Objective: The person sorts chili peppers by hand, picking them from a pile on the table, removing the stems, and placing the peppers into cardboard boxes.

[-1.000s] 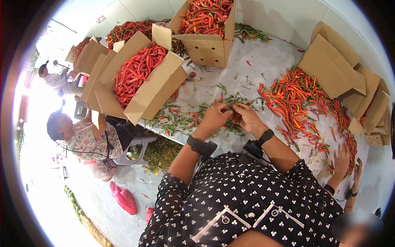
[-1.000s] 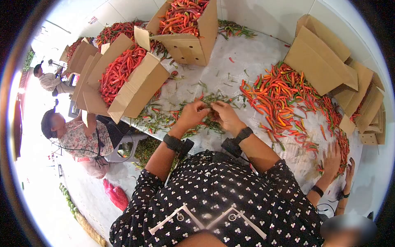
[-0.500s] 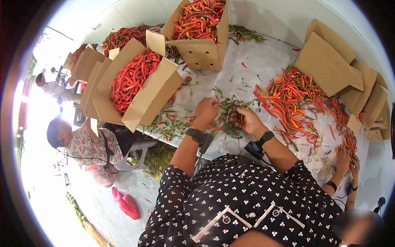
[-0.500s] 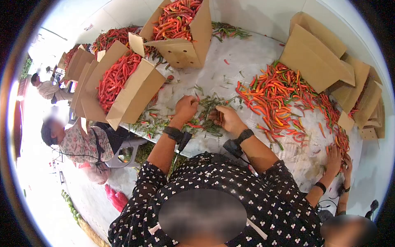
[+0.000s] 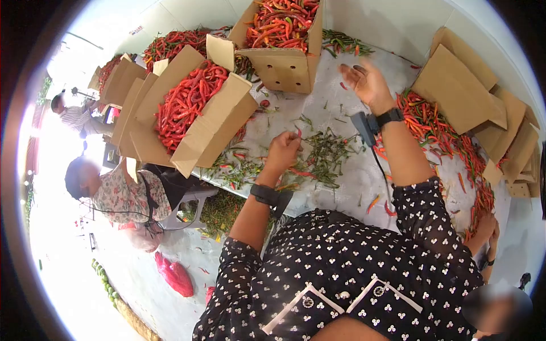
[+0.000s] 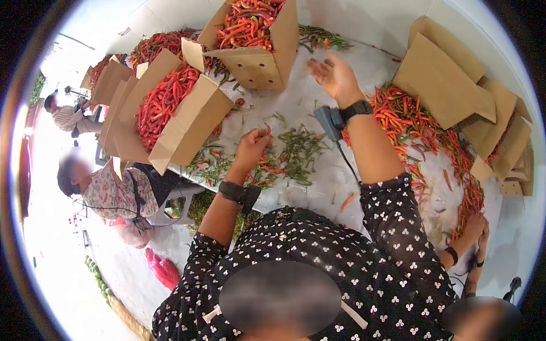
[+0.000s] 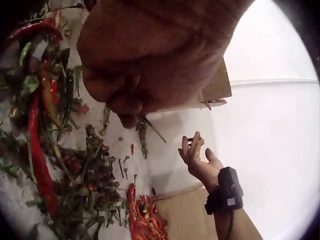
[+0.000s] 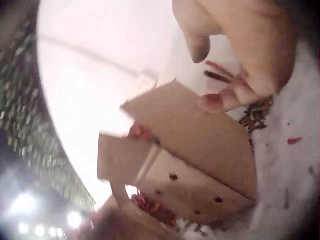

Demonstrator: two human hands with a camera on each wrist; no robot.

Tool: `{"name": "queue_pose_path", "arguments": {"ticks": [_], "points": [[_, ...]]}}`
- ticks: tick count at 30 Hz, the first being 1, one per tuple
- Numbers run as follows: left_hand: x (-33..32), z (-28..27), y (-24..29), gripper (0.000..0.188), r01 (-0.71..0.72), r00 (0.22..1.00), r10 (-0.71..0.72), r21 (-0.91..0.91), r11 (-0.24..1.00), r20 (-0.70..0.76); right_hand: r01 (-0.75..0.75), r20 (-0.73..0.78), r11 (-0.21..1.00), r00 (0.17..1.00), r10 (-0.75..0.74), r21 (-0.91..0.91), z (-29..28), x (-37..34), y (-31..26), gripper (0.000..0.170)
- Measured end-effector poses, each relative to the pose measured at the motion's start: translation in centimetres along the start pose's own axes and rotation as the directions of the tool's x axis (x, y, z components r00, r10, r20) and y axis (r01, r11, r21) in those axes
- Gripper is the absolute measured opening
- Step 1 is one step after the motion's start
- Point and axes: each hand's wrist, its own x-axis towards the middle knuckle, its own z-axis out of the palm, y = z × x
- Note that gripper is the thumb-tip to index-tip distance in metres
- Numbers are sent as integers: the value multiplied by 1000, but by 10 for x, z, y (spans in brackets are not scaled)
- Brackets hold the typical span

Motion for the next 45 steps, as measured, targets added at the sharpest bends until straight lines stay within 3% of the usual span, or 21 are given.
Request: {"name": "queue_pose_path", "arguments": {"ticks": [1, 2, 4, 6, 11, 13, 16, 18, 19, 20, 21, 22, 24, 27, 31, 34, 36, 40, 42, 44, 45], "points": [[2, -3, -1, 20, 2, 1000, -2, 1, 1000, -6, 92, -70, 969, 991, -111, -230, 13, -3, 2, 25], [3, -4, -3, 18, -43, 999, 43, 27, 999, 1, 151, -4, 768, 981, -196, -623, 13, -21, 19, 25], [0, -4, -9, 15, -74, 997, 73, 44, 996, 10, 135, 125, 358, 991, -54, -924, 9, -49, 67, 21], [-5, -9, -10, 20, -54, 996, 65, 173, 983, -56, 450, 446, -49, 892, 77, -892, -4, -73, 116, 18], [-21, -10, -3, 19, -1, 992, 24, 181, 983, -123, 495, 470, -410, 866, 169, -766, -13, -106, 164, 19], [-28, -12, -6, 19, 32, 992, -11, 170, 985, -125, 518, 486, -403, 854, 188, -755, -13, -108, 169, 21], [-33, -14, -18, 18, -65, 991, 82, 154, 986, -105, 513, 498, -337, 857, 136, -790, -22, -104, 168, 23], [-37, -15, -15, 17, -9, 995, 33, 239, 971, -96, 361, 355, 252, 932, -71, -898, -29, -90, 161, 21], [-40, -13, -11, 17, -13, 995, 36, 239, 971, -94, 363, 356, 250, 932, -74, -898, -29, -88, 153, 21], [-44, -9, -6, 16, -25, 997, 36, 174, 984, -62, 103, 153, 555, 987, 45, -825, -31, -88, 142, 20], [-45, -6, -2, 16, -33, 999, 37, 107, 994, -31, -180, -8, 764, 975, 223, -619, -26, -90, 133, 18], [-42, -2, -6, 16, -37, 999, 41, 106, 994, -30, -194, -8, 824, 974, 224, -533, -24, -93, 128, 12], [-37, 4, -10, 20, -87, 992, 67, 186, 979, 111, -167, -26, 827, 983, 181, -537, -22, -94, 128, 12], [-40, 10, 1, 22, -58, 986, 32, 151, 987, 165, -75, -20, 823, 997, 77, -563, -20, -98, 131, 13], [-44, 14, 11, 24, -8, 984, -17, 139, 990, 179, 45, 24, 766, 999, -39, -641, -23, -101, 133, 15], [-47, 17, 22, 23, -92, 988, 55, 258, 962, 145, 141, 34, 687, 986, -166, -713, -24, -100, 141, 16], [-54, 18, 38, 23, 32, 991, -63, 244, 969, 120, 127, 4, 705, 985, -173, -697, -21, -101, 139, 17], [-50, 19, 24, 22, 13, 994, -40, 255, 967, 103, 114, -31, 711, 982, -187, -694, -18, -101, 137, 17], [-44, 17, 14, 20, -187, 971, 133, 280, 942, 200, 56, -67, 778, 990, -125, -626, -17, -104, 135, 16], [-43, 18, 12, 20, -214, 953, 163, 190, 958, 254, -5, -96, 834, 994, -57, -552, -19, -104, 135, 15], [-45, 19, 19, 20, -237, 932, 198, 99, 966, 305, -72, -139, 911, 990, 16, -405, -25, -99, 135, 14]]}}
